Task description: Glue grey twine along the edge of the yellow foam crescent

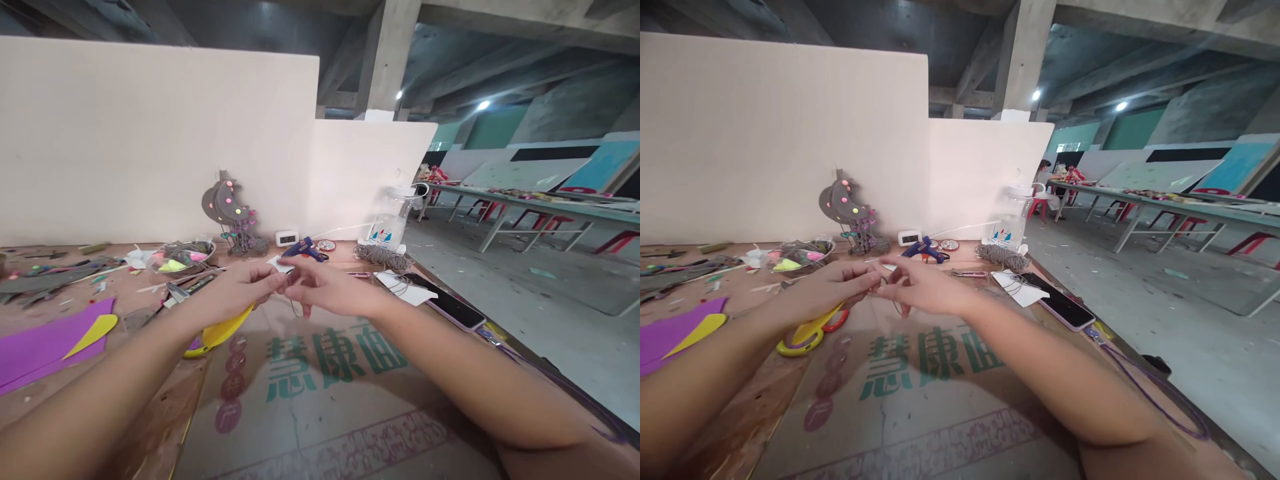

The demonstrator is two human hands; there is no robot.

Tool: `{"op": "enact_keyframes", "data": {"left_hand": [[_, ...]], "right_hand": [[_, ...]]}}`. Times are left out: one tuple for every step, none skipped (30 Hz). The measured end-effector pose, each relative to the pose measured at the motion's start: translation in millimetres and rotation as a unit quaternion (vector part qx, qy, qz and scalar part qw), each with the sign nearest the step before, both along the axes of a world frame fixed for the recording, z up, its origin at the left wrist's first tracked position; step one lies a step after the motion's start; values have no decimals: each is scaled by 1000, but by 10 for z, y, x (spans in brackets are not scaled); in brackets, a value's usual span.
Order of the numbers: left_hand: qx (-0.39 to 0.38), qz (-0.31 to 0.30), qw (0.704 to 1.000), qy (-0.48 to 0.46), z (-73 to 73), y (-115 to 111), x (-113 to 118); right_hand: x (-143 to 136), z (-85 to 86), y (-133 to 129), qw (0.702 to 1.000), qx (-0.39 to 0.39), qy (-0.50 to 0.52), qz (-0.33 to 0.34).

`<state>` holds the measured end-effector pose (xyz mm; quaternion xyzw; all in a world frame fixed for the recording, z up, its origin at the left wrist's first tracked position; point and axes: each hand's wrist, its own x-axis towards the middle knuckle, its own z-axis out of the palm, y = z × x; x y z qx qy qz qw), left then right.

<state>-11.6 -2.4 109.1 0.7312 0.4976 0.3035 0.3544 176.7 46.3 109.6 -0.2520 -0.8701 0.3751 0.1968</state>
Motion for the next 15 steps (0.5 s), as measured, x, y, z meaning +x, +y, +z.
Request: {"op": "enact_keyframes", "data": {"left_hand": [[-7, -9, 1000, -2, 2, -4, 3], [-19, -17, 1000, -3, 9, 0, -18], [-32, -17, 999, -8, 20, 9, -61], [-48, -15, 999, -12, 35, 23, -119], [-64, -5, 998, -20, 52, 39, -188], [-81, 9, 996, -36, 71, 54, -261], [-90, 26, 994, -48, 90, 67, -333], [-96, 41, 993, -58, 109, 77, -399], [-93, 53, 992, -72, 124, 84, -456], [-89, 68, 990, -81, 137, 89, -500], [-88, 79, 989, -92, 144, 92, -530], [-90, 88, 986, -105, 146, 94, -543], [-92, 93, 984, -117, 143, 96, -541], [-93, 95, 984, -121, 134, 97, -526], [-77, 103, 985, -116, 121, 97, -500]], "right_hand": [[-38, -14, -24, 999, 7, -24, 21], [-26, -1, -14, 999, 27, -36, 20], [29, 38, 27, 998, 52, -42, 3], [122, 95, 95, 995, 84, -35, -37], [243, 165, 183, 991, 106, -26, -82], [385, 238, 283, 983, 119, -31, -135], [540, 309, 389, 967, 147, -30, -208], [701, 372, 493, 940, 191, -34, -282], [863, 422, 590, 907, 238, -44, -346], [1018, 458, 676, 869, 278, -68, -403], [1159, 481, 749, 831, 307, -97, -453], [1278, 492, 807, 800, 325, -132, -486], [1370, 493, 849, 781, 331, -169, -502], [1428, 487, 875, 774, 328, -198, -504], [1448, 479, 883, 771, 325, -220, -501]]}}
